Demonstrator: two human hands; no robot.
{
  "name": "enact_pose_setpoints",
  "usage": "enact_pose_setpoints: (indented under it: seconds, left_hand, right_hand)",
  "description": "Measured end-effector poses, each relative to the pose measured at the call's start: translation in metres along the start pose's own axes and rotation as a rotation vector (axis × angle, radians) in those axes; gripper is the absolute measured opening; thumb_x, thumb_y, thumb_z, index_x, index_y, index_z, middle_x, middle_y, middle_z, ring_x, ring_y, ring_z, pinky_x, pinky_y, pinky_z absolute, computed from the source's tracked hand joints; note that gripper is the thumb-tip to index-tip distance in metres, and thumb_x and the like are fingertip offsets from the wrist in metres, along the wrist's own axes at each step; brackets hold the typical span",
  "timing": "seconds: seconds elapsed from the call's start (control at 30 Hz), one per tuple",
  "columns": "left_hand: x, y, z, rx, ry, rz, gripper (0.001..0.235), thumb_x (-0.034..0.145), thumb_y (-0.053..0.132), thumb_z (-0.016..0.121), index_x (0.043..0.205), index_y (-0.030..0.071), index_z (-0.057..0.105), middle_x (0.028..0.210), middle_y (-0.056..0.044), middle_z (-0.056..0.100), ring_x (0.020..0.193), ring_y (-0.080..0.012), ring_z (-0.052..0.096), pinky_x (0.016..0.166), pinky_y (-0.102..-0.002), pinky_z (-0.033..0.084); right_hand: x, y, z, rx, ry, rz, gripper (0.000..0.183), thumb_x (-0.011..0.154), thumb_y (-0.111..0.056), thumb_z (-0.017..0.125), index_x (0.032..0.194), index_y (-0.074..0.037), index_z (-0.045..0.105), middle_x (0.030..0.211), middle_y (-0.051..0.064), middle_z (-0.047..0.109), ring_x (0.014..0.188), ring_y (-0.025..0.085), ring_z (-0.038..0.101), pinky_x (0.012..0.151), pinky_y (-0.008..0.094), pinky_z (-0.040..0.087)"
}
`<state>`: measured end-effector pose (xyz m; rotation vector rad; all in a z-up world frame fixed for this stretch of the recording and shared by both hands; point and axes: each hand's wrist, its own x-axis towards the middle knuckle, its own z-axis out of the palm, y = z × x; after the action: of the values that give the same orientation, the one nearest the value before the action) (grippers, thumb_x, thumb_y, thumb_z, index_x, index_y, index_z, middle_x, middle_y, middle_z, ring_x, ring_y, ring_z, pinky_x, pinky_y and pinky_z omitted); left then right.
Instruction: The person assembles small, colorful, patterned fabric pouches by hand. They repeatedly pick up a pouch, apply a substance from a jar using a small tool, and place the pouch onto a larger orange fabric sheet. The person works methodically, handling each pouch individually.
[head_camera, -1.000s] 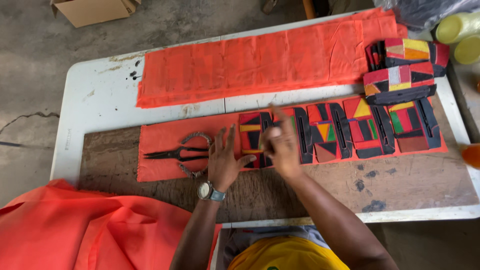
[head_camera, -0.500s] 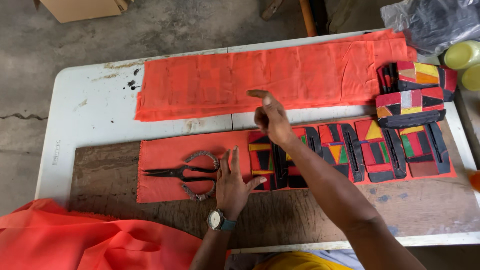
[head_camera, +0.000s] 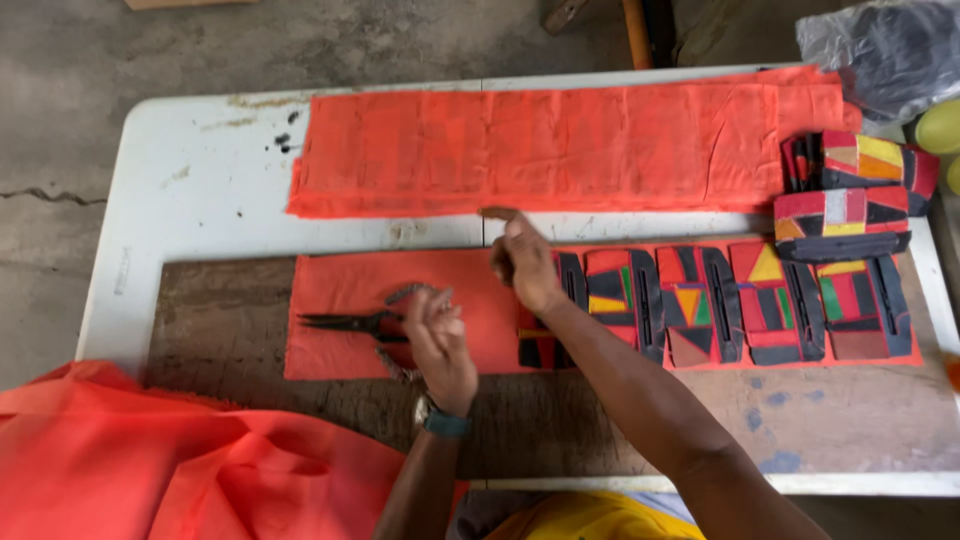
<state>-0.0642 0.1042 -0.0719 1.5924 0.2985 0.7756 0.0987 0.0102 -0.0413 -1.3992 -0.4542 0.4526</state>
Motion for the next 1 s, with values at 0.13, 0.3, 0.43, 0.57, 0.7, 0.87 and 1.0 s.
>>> enact_pose_setpoints:
  seconds: [0.13,0.3,0.43,0.57,0.7,0.87,1.0]
  left_hand:
    - [0.016,-0.016,-0.010,-0.342,0.179,-0.056,0.061,0.111,0.048,0.048,0.152,0.004,0.036,0.139,-0.016,0.049,0.127,-0.0278,0.056,0.097,-0.046,0.056]
    - [0.024,-0.022,-0.013,-0.523,0.188,-0.085,0.059,0.109,0.050,0.045,0.149,0.007,0.036,0.137,-0.015,0.053,0.126,-0.0264,0.058,0.093,-0.047,0.056]
    - [0.014,-0.019,-0.020,-0.529,0.198,-0.097,0.058,0.110,0.051,0.046,0.148,0.008,0.038,0.136,-0.015,0.052,0.125,-0.0276,0.059,0.092,-0.046,0.056]
    - [0.036,-0.011,-0.006,-0.478,0.150,-0.106,0.059,0.108,0.053,0.044,0.149,0.012,0.037,0.130,-0.019,0.060,0.112,-0.0276,0.063,0.086,-0.046,0.059]
    - [0.011,-0.012,-0.015,-0.461,0.146,-0.090,0.060,0.107,0.053,0.048,0.147,0.008,0.040,0.129,-0.014,0.059,0.117,-0.0271,0.063,0.088,-0.045,0.057]
    - [0.014,-0.021,-0.015,-0.432,0.100,-0.027,0.058,0.111,0.053,0.050,0.143,0.005,0.045,0.122,-0.012,0.060,0.115,-0.0273,0.064,0.087,-0.044,0.056]
    - [0.023,-0.017,-0.010,-0.406,0.105,-0.078,0.052,0.108,0.048,0.047,0.139,0.006,0.047,0.122,-0.009,0.062,0.114,-0.0245,0.064,0.087,-0.041,0.054]
  right_hand:
    - [-0.028,0.008,0.007,0.215,0.055,-0.016,0.055,0.109,-0.050,0.040,0.138,-0.005,0.054,0.067,0.000,0.052,0.052,0.006,0.038,0.046,0.025,0.032]
    - [-0.062,0.004,0.026,0.159,0.063,-0.039,0.053,0.109,-0.047,0.042,0.139,-0.004,0.051,0.067,0.000,0.051,0.054,0.007,0.044,0.048,0.026,0.034]
    - [-0.097,-0.003,0.042,0.197,0.038,-0.155,0.056,0.109,-0.048,0.043,0.143,-0.003,0.048,0.066,-0.002,0.049,0.055,0.007,0.042,0.049,0.024,0.031]
    - [-0.096,-0.016,0.032,0.145,0.062,-0.165,0.064,0.108,-0.052,0.045,0.145,0.000,0.046,0.067,-0.001,0.048,0.056,0.008,0.046,0.051,0.025,0.035]
    - [-0.133,0.003,0.016,0.200,0.164,-0.095,0.069,0.106,-0.058,0.042,0.142,0.000,0.048,0.067,-0.001,0.049,0.053,0.007,0.041,0.045,0.024,0.030]
    - [-0.139,0.017,-0.015,0.267,0.251,-0.209,0.070,0.105,-0.058,0.045,0.140,0.001,0.049,0.070,0.001,0.050,0.053,0.009,0.043,0.046,0.025,0.031]
    - [-0.125,0.004,-0.032,0.235,0.268,-0.212,0.067,0.106,-0.057,0.045,0.136,0.002,0.052,0.066,0.000,0.048,0.050,0.007,0.038,0.044,0.024,0.028]
